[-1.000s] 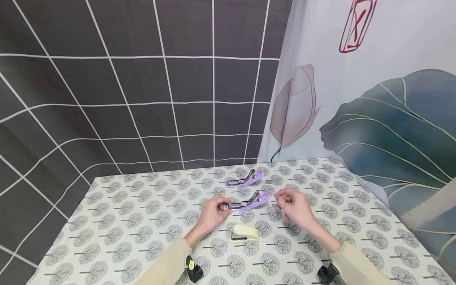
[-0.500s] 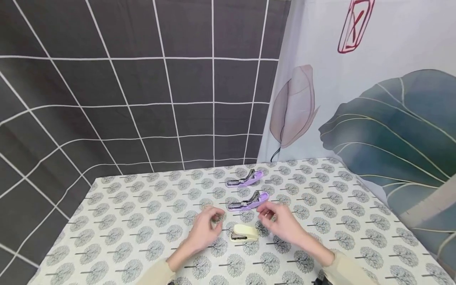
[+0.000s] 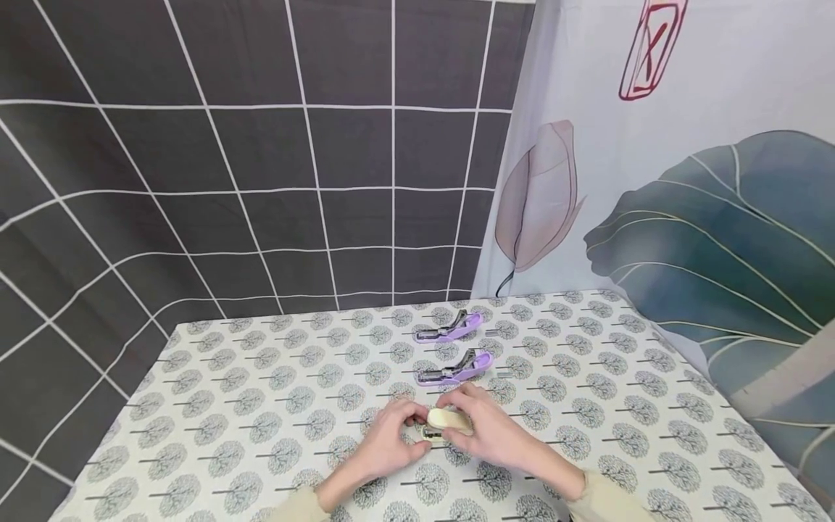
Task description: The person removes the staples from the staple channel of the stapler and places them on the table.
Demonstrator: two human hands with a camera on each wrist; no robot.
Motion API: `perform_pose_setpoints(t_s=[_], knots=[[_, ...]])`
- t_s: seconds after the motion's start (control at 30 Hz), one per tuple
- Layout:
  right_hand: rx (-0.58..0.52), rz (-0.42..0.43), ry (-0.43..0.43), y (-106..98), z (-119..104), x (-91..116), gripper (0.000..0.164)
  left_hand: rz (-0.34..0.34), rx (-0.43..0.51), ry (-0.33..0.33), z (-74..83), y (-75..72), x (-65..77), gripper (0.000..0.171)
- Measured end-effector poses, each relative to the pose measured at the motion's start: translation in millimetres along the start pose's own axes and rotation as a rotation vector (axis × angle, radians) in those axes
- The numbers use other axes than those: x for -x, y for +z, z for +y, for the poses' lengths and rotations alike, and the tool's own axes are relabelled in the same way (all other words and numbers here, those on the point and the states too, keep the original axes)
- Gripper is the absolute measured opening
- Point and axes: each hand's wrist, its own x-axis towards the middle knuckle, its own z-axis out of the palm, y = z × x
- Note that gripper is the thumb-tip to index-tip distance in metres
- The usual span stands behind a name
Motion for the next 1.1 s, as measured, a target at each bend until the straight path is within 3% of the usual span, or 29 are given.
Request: perform_pose_setpoints(t_s=[0.37, 0.6, 0.77, 1.1], knots=[[-0.002, -0.001, -0.044, 5, -2, -6, 0.03, 0.085, -0.037, -0.002, -1.6, 9.0, 0.4, 0.023], [0.026, 0.015, -0.054, 7, -2, -4, 0.031, 0.089, -0.052, 0.002, -0.9, 9.7, 0.8, 0.023], [0.037, 0.036, -0.071, 8, -1, -1, 0.032, 0.077, -0.061, -0.033, -0.3, 11.5, 0.2, 0.022], [-0.032, 0.103, -0.12, 4, 4, 5, 0.035, 0.087, -0.075, -0.025, 1.1, 11.0, 1.2, 0.023]])
